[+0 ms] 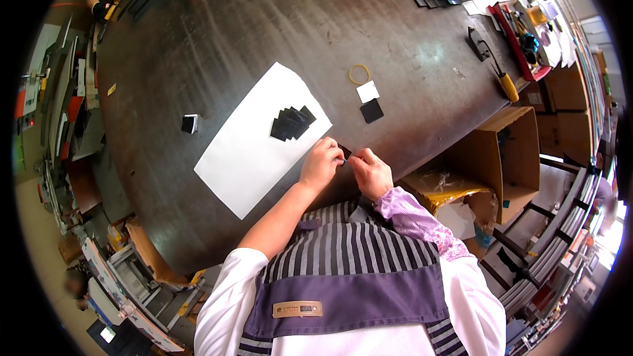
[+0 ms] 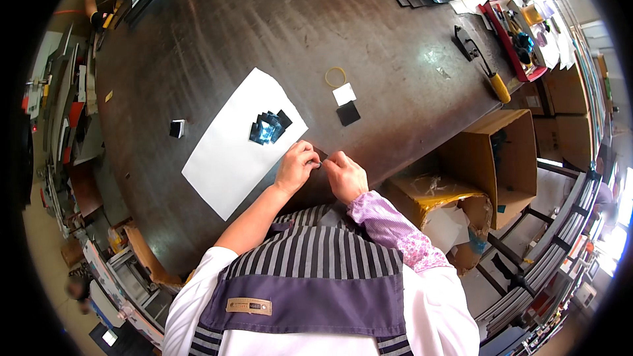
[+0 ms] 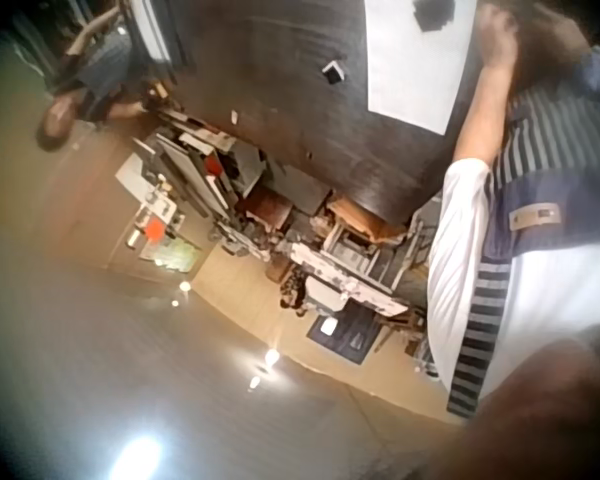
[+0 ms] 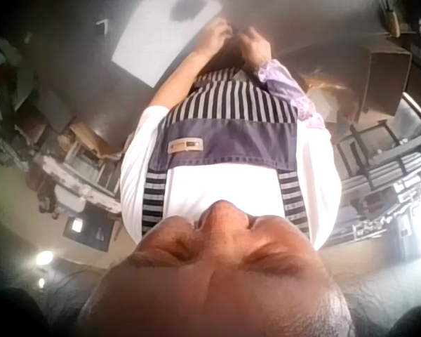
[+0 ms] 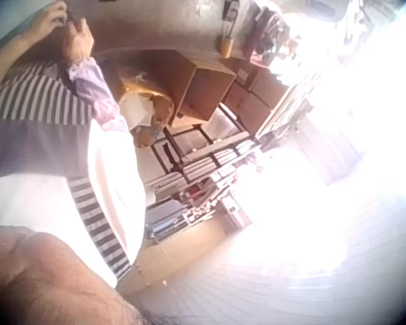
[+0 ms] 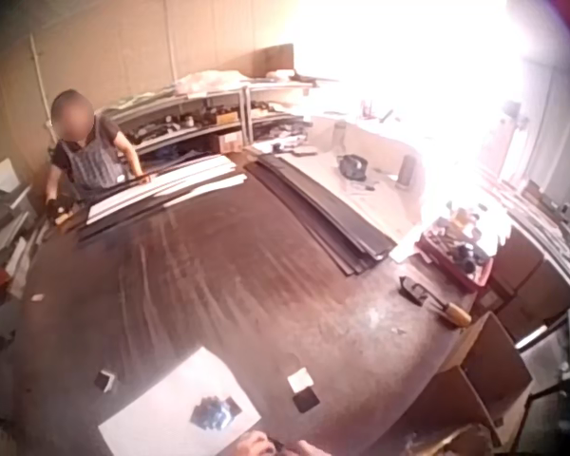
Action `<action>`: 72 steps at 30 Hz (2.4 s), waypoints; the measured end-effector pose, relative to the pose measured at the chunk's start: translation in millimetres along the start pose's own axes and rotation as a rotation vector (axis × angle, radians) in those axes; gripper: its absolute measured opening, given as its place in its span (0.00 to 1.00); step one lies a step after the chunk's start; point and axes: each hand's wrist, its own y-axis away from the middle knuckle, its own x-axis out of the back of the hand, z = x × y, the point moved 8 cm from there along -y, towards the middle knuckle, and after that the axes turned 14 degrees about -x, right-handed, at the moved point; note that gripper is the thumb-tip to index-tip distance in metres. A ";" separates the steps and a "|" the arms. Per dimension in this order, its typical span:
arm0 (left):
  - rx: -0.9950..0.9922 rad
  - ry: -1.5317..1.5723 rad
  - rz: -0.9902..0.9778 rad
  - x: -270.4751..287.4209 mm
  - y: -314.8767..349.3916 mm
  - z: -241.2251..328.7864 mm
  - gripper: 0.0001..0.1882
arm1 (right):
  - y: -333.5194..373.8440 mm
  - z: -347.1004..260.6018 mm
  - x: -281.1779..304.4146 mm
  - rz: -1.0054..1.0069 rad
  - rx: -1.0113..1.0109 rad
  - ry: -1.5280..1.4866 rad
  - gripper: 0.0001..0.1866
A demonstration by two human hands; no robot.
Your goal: The person retrieves a white sheet of paper and small black square pieces from a box. They place the paper on a workbench and peel the backing off the black squares, arranging them in a pattern on the white paper.
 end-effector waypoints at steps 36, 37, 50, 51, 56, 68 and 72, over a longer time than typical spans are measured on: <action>0.577 0.568 0.460 88.6 12.4 -66.9 0.05 | -14.3 31.8 12.9 0.029 -0.254 -0.474 0.05; 0.575 0.594 0.468 94.4 9.9 -60.0 0.05 | -13.7 29.4 12.7 0.014 -0.261 -0.479 0.05; 0.652 1.396 0.291 80.5 16.1 56.4 0.03 | -28.0 -79.7 59.1 -0.579 -0.285 -1.331 0.20; 0.642 1.449 0.265 77.8 16.5 62.4 0.04 | -26.6 -90.5 58.1 -0.638 -0.253 -1.366 0.19; 0.573 1.610 0.188 71.6 12.8 80.9 0.09 | -22.7 -92.7 48.0 -0.646 -0.344 -1.519 0.12; 0.621 1.615 0.237 57.8 29.0 68.3 0.07 | -16.4 -91.2 54.8 -0.555 -0.286 -1.364 0.14; 0.646 1.362 0.508 82.0 26.6 47.2 0.11 | -17.6 -75.3 50.7 -0.491 -0.350 -1.367 0.20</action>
